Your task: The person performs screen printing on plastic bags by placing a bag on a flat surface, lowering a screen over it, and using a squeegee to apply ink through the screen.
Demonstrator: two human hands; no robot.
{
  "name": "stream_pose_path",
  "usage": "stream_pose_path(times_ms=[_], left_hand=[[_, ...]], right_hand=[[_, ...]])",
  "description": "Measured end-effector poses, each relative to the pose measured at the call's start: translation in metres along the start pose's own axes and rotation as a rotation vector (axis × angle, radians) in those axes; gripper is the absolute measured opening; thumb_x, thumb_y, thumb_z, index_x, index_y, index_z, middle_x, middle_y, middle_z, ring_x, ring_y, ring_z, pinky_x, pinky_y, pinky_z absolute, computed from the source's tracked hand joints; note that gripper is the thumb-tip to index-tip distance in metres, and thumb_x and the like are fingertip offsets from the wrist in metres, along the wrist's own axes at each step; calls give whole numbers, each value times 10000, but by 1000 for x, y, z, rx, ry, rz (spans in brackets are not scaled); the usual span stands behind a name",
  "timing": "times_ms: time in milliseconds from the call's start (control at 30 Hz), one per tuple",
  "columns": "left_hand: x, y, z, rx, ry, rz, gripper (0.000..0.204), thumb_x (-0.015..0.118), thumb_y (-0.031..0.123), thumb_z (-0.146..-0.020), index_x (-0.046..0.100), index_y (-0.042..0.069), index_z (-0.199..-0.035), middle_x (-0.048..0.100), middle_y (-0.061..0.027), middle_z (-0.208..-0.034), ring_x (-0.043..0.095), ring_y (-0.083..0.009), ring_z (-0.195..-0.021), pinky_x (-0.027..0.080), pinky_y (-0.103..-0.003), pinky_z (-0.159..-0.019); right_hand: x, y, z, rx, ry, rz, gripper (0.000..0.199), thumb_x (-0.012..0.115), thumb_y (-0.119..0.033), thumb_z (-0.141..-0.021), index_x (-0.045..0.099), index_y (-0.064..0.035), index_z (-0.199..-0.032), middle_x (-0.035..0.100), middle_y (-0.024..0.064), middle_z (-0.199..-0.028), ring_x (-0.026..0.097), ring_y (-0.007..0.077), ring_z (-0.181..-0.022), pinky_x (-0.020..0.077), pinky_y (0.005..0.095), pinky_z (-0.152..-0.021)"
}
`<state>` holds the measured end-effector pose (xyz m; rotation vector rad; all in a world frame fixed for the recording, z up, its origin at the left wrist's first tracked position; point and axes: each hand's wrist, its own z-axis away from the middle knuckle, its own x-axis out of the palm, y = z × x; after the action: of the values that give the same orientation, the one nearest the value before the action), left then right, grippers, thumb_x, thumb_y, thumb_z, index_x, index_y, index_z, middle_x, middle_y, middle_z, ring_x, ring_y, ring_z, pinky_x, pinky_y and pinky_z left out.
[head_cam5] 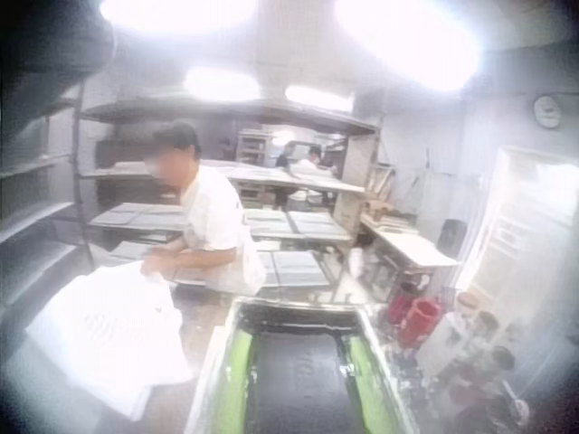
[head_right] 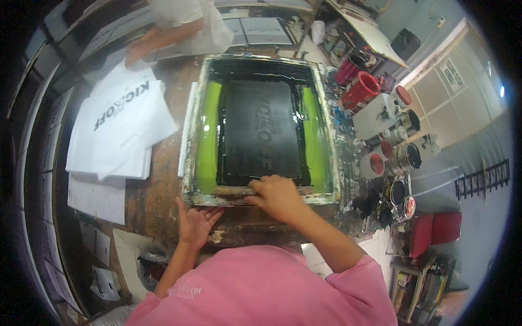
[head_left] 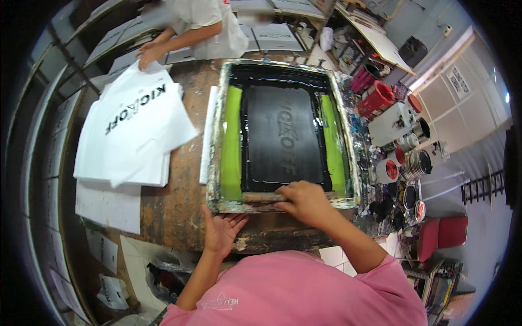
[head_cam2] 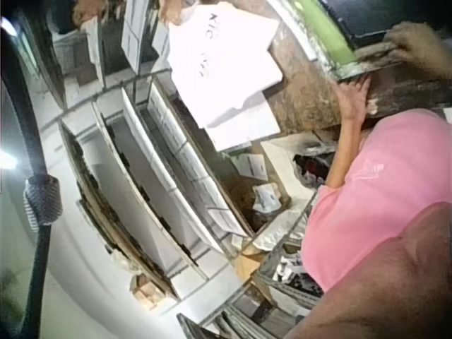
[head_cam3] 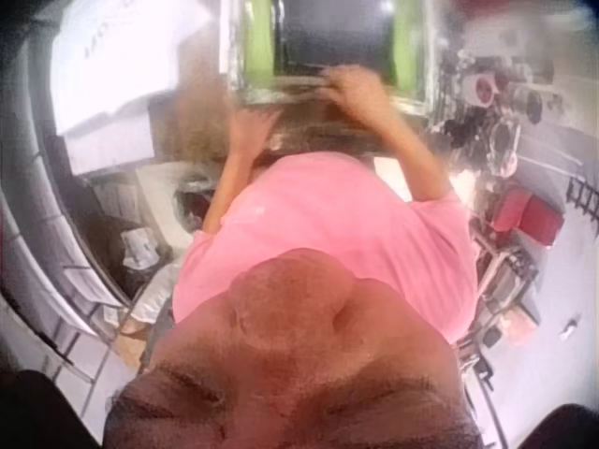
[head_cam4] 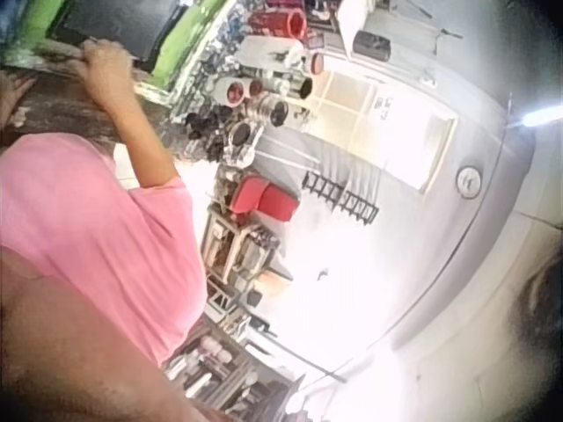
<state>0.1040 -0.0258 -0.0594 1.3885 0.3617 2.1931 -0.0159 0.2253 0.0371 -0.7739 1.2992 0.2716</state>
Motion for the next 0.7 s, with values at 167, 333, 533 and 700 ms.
stream_pose_path(times_ms=[167,333,533,700], left_hand=[[1,-10,0,58,60,-108,1114,328,886,-921,334,-44,-1536,499,-263,-1464,528,-390,-1348,407,-562,-1159],[-25,-14,4,60,-24,-84,1099,282,880,-922,461,-73,-1438,597,-234,-1392,570,-368,-1323,425,-587,-1154],[-44,-19,7,76,-154,48,923,255,852,-945,630,95,-1317,594,-198,-1437,534,-390,-1368,374,-645,-1171],[-56,-26,5,86,-153,108,1034,269,894,-907,486,61,-1481,550,-185,-1510,520,-407,-1385,306,-659,-1204]], right_hand=[[26,9,-10,-38,141,89,475,813,-292,-801,677,-76,-1201,656,82,-1049,636,302,-959,558,431,-769],[25,56,-83,-134,319,149,504,825,-279,-782,658,-73,-1211,604,79,-997,618,293,-928,549,421,-746],[13,127,-199,-155,450,235,351,787,-334,-840,662,-105,-1075,609,81,-965,632,308,-941,551,453,-739],[-11,171,-270,-149,468,320,354,695,-462,-925,664,-120,-1011,639,89,-951,657,316,-933,563,476,-722]])
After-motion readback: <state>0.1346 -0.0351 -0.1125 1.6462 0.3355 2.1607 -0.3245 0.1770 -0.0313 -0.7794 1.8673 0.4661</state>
